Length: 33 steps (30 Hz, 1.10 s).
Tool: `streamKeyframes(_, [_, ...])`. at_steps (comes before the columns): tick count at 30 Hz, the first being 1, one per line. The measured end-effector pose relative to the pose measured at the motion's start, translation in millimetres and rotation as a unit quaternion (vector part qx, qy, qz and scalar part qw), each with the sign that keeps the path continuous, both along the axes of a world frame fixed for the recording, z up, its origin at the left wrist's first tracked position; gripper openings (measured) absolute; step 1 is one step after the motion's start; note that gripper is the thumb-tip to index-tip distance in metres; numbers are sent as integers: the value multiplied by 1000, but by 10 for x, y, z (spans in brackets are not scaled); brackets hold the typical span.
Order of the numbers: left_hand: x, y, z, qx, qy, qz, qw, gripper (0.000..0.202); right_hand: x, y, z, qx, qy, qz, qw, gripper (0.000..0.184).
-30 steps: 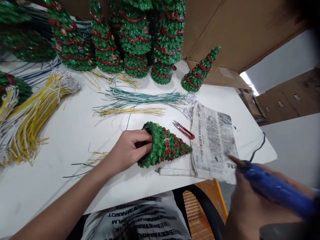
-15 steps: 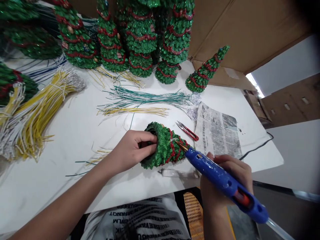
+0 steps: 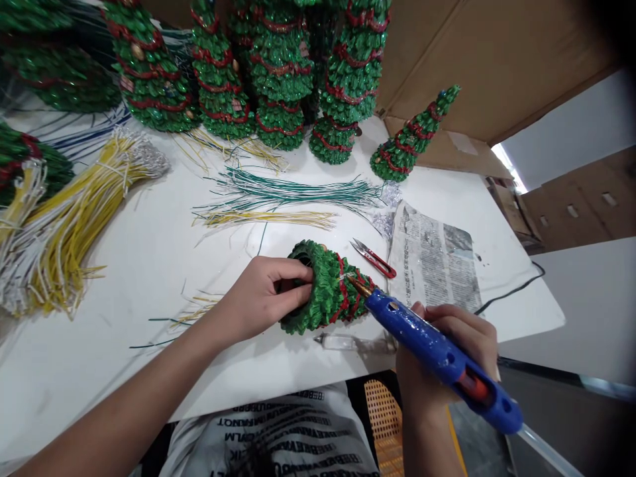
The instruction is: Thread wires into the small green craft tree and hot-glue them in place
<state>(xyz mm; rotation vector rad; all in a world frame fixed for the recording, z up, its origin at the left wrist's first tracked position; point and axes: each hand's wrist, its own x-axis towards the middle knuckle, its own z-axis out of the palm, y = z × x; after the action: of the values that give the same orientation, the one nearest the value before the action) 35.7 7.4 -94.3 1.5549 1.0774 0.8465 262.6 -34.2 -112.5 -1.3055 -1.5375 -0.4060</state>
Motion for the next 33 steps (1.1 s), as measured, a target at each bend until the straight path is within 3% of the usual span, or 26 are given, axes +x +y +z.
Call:
streamKeyframes(9, [-2, -1, 0, 1, 3, 2, 1000, 18, -4, 2, -10, -7, -5, -11, 1000, 23])
streamKeyframes(16, [-5, -4, 3, -2, 0, 0, 1000, 19, 66, 21, -63, 27, -12, -12, 999, 21])
streamKeyframes(26, [0, 1, -21, -4, 5, 1, 1000, 18, 50, -24, -24, -14, -6, -29, 999, 23])
streamKeyframes(31, [2, 5, -24, -1, 4, 3, 1000, 18, 400, -43, -2, -82, 31, -77, 993, 23])
streamKeyframes(32, [1, 7, -25, 0, 4, 3, 1000, 18, 526, -44, 8, -117, 51, -105, 986, 28])
streamKeyframes(33, [1, 8, -26, 2, 4, 3, 1000, 19, 666, -46, 19, -210, 76, -200, 954, 37])
